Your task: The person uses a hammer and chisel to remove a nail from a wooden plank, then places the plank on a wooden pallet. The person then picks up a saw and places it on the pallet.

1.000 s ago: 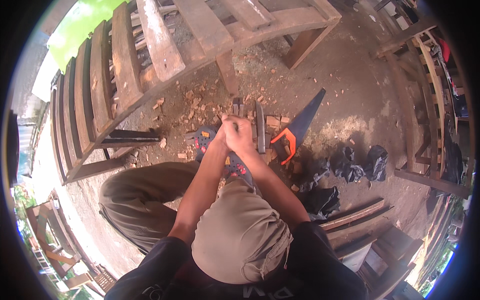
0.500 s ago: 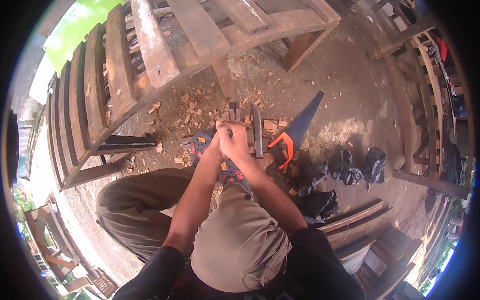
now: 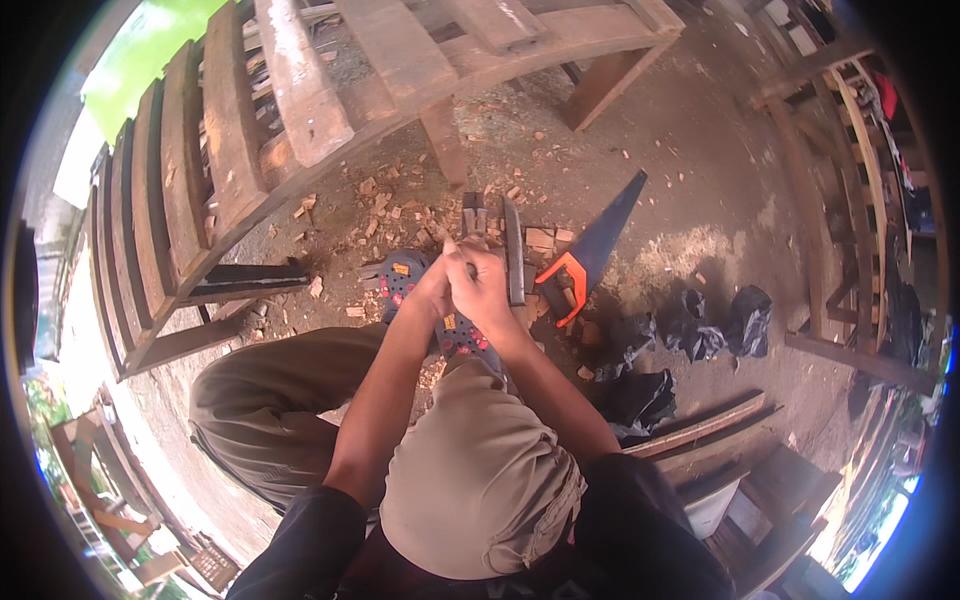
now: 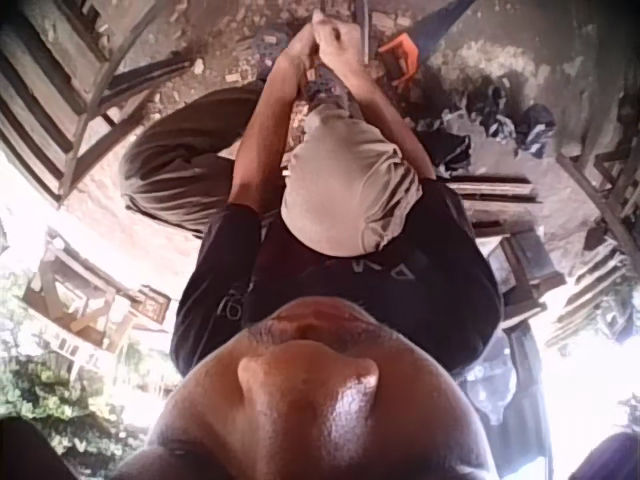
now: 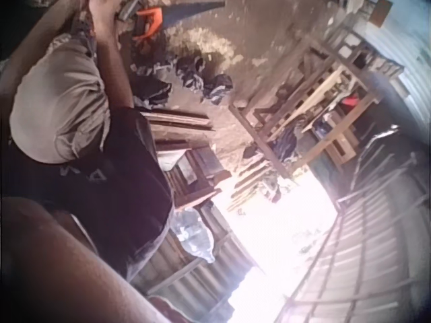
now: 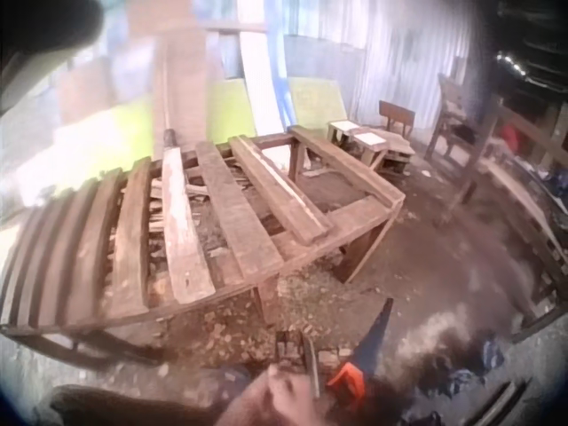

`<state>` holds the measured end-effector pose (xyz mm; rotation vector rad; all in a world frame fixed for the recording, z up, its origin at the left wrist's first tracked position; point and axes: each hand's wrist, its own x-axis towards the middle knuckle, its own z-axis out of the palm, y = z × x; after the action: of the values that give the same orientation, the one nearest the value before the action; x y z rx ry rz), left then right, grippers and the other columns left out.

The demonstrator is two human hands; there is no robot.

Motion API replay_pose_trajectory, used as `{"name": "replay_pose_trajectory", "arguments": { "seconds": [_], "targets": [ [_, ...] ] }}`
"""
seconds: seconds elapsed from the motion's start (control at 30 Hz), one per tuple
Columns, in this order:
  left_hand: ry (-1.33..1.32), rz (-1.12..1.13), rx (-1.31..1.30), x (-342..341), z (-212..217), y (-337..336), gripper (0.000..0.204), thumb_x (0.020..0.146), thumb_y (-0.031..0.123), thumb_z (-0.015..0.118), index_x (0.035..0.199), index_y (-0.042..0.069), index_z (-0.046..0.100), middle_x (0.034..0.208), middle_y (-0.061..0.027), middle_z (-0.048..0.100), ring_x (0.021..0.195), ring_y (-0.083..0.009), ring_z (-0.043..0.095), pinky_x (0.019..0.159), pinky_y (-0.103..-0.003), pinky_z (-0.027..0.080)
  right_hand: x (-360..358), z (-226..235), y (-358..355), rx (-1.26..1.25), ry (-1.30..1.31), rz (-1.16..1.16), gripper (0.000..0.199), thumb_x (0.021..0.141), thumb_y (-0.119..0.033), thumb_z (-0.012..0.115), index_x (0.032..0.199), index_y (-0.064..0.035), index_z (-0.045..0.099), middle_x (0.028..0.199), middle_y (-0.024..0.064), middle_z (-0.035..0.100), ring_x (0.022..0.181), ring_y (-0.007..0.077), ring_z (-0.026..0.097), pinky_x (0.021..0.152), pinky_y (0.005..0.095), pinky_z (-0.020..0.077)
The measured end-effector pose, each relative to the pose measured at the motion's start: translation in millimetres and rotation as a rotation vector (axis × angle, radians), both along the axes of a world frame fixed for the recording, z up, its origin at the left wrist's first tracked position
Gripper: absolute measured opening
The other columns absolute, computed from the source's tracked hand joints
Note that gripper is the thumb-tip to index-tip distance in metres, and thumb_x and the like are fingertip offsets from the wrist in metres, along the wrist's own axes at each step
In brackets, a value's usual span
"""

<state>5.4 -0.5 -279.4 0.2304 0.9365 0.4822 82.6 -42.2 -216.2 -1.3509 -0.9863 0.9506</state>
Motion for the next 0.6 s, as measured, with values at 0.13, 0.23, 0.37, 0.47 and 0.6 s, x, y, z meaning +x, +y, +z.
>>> {"name": "replay_pose_trajectory", "arguments": {
  "seconds": [0.13, 0.23, 0.37, 0.47, 0.6],
  "targets": [
    [0.324, 0.019, 0.431, -24.8, -9.1, -6.2, 0.020, 0.099, 0.027, 0.056, 0.106, 0.008, 0.059, 0.077, 0.0007, 0.060, 0.051, -0.0095, 0.050, 0.043, -0.027, 0.036, -3.9, 0.9, -7.5, -0.007, 0.070, -0.055, 0.031, 0.102, -0.019, 0.054, 0.079, 0.0012, 0.058, 0.073, 0.0077, 0.057, 0.068, 0.0151, 0.052, 0.064, 0.0328, 0.0425],
    [0.179, -0.102, 0.928, -27.4, 8.9, -16.9, 0.049, 0.080, -0.009, 0.066, 0.126, 0.003, 0.055, 0.127, -0.0115, 0.059, 0.120, -0.0198, 0.055, 0.098, -0.032, 0.046, 3.2, 9.3, -29.6, 0.192, -0.113, -0.249, 0.039, 0.109, -0.030, 0.038, 0.101, 0.0006, 0.060, 0.104, 0.0103, 0.062, 0.096, 0.0180, 0.058, 0.084, 0.0333, 0.0472],
    [0.334, -0.125, 1.116, -6.2, 37.5, -14.8, 0.024, 0.084, -0.001, 0.074, 0.105, 0.003, 0.062, 0.120, -0.0100, 0.065, 0.118, -0.0188, 0.057, 0.102, -0.032, 0.044, 53.8, -81.0, -106.2, -0.303, -0.273, -0.460, 0.029, 0.102, -0.025, 0.055, 0.111, 0.0018, 0.060, 0.093, 0.0109, 0.068, 0.087, 0.0185, 0.066, 0.080, 0.0321, 0.0524],
    [0.327, -0.132, 1.003, -1.9, 37.9, -9.0, 0.012, 0.090, 0.005, 0.072, 0.093, 0.004, 0.060, 0.099, -0.0024, 0.066, 0.093, -0.0092, 0.058, 0.084, -0.026, 0.047, 79.0, -131.9, -166.7, -0.542, -0.476, -0.396, 0.022, 0.090, -0.018, 0.070, 0.098, 0.0013, 0.064, 0.096, 0.0180, 0.070, 0.088, 0.0292, 0.071, 0.074, 0.0354, 0.0543],
    [0.416, -0.201, 1.042, -2.6, 36.0, -6.4, 0.015, 0.090, 0.009, 0.073, 0.090, 0.005, 0.059, 0.094, -0.0003, 0.063, 0.086, -0.0079, 0.055, 0.079, -0.025, 0.046, 75.7, -132.2, -167.9, -0.708, -0.461, -0.281, 0.021, 0.088, -0.017, 0.071, 0.092, 0.0023, 0.065, 0.099, 0.0188, 0.069, 0.092, 0.0342, 0.069, 0.077, 0.0381, 0.0538]
  ]
}}
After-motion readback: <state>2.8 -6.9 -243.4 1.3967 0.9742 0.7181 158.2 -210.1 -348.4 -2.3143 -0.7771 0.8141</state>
